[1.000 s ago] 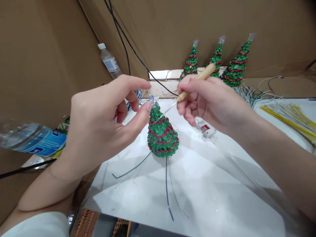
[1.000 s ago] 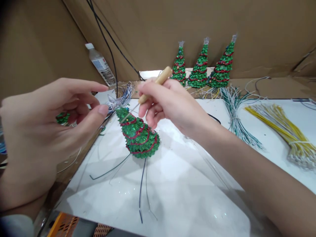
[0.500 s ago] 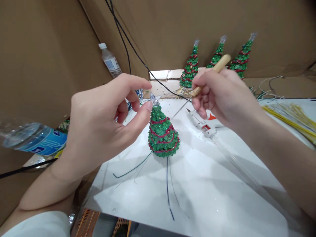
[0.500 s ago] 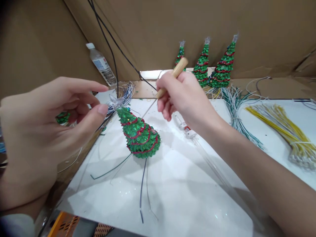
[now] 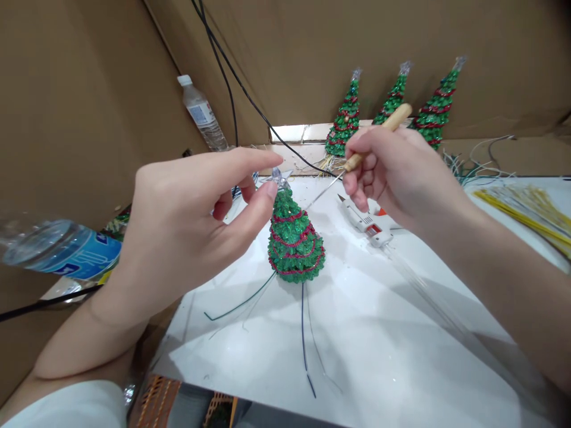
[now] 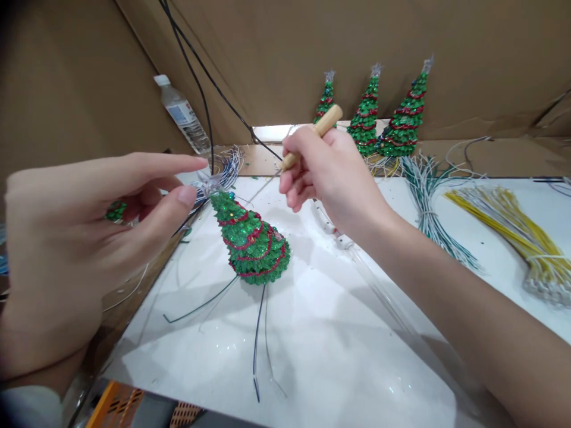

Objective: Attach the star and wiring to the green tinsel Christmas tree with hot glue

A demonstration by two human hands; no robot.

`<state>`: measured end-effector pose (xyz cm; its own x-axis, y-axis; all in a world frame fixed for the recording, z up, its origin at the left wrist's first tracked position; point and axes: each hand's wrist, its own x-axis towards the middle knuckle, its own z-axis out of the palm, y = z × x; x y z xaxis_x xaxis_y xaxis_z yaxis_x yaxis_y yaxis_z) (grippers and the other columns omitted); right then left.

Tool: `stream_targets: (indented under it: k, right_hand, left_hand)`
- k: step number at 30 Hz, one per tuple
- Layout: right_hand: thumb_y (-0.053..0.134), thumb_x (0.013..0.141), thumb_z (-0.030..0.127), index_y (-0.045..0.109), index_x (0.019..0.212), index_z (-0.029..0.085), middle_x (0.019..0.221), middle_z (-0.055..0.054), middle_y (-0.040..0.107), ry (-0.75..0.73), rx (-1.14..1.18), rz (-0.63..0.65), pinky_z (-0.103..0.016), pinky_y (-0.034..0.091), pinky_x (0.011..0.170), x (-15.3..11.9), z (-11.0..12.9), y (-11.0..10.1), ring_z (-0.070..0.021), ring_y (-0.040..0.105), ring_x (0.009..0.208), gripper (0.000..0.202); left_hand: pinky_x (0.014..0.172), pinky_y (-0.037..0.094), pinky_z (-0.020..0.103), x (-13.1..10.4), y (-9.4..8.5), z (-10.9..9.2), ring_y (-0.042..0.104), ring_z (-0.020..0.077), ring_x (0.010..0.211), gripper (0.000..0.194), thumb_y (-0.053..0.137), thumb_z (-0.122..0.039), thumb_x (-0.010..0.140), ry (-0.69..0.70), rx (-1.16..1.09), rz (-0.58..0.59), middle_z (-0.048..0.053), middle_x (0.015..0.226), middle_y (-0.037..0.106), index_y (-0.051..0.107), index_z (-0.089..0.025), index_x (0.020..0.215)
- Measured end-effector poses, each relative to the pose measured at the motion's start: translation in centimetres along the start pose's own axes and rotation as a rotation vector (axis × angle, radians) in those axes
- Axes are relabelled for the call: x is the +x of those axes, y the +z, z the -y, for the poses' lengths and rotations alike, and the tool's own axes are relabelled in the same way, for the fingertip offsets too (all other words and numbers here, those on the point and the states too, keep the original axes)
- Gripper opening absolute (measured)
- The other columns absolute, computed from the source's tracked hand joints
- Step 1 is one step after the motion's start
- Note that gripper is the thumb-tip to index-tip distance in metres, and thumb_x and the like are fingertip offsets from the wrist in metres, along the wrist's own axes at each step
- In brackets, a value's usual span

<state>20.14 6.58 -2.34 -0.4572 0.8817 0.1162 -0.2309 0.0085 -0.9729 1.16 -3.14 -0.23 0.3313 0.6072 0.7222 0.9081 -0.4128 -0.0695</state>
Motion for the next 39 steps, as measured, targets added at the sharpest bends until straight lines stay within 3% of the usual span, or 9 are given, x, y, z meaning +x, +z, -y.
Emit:
stream_targets:
  k: [4,9,18,23,29,39]
  right_hand:
    - [0.049,0.079,0.02,0.05,0.061,0.019,0.045,0.001,0.055,0.046,-0.025,0.041,-0.02,0.035,0.03,-0.11,0.07,0.13,-0.009,0.045,0.031,0.018]
    - [0.05,0.078,0.019,0.05,0.062,0.02,0.045,0.001,0.055,-0.007,0.011,-0.028,-0.021,0.037,0.033,-0.15,0.04,0.07,-0.0092,0.047,0.035,0.017]
    - [0.051,0.08,0.023,0.049,0.065,0.02,0.047,0.001,0.056,0.027,-0.001,0.042,-0.021,0.038,0.033,0.04,-0.46,0.13,-0.0096,0.048,0.036,0.015]
    - [0.052,0.079,0.024,0.05,0.067,0.021,0.047,0.001,0.057,-0.032,0.016,0.001,-0.022,0.038,0.033,-0.06,-0.26,0.01,-0.0104,0.048,0.035,0.012]
    - [0.049,0.082,0.023,0.048,0.067,0.021,0.048,0.001,0.057,-0.035,-0.031,0.069,-0.022,0.039,0.034,-0.2,-0.27,0.26,-0.0111,0.05,0.035,0.015]
    - [0.047,0.084,0.019,0.048,0.068,0.02,0.048,0.002,0.057,-0.102,-0.027,0.019,-0.022,0.04,0.035,-0.51,-0.05,0.36,-0.0109,0.05,0.036,0.016]
  left_hand:
    - [0.049,0.033,0.021,0.02,-0.07,-0.02,0.037,0.0041,0.046,0.024,0.063,-0.02,0.081,0.006,-0.003,0.006,-0.007,0.061,0.058,0.067,-0.019,0.104]
    - [0.049,0.034,0.021,-0.13,-0.13,-0.01,0.037,0.0046,0.046,0.022,0.062,-0.021,0.082,0.012,0.0,0.003,-0.007,0.061,0.058,0.067,-0.021,0.103]
    - [0.049,0.034,0.021,-0.12,-0.1,0.01,0.037,0.0048,0.045,0.022,0.061,-0.021,0.082,0.011,0.006,0.002,-0.008,0.061,0.059,0.067,-0.021,0.103]
    - [0.049,0.034,0.021,-0.08,-0.02,0.02,0.037,0.0043,0.045,0.021,0.061,-0.023,0.082,0.014,0.004,-0.009,-0.008,0.061,0.058,0.066,-0.022,0.102]
    - [0.049,0.034,0.021,-0.07,0.0,0.03,0.039,0.0045,0.046,0.024,0.063,-0.022,0.082,0.017,-0.005,0.01,-0.007,0.064,0.06,0.067,-0.021,0.105]
    - [0.051,0.034,0.022,-0.08,-0.21,-0.16,0.038,0.0044,0.047,0.024,0.063,-0.022,0.082,-0.001,-0.021,0.02,-0.004,0.064,0.06,0.069,-0.015,0.104]
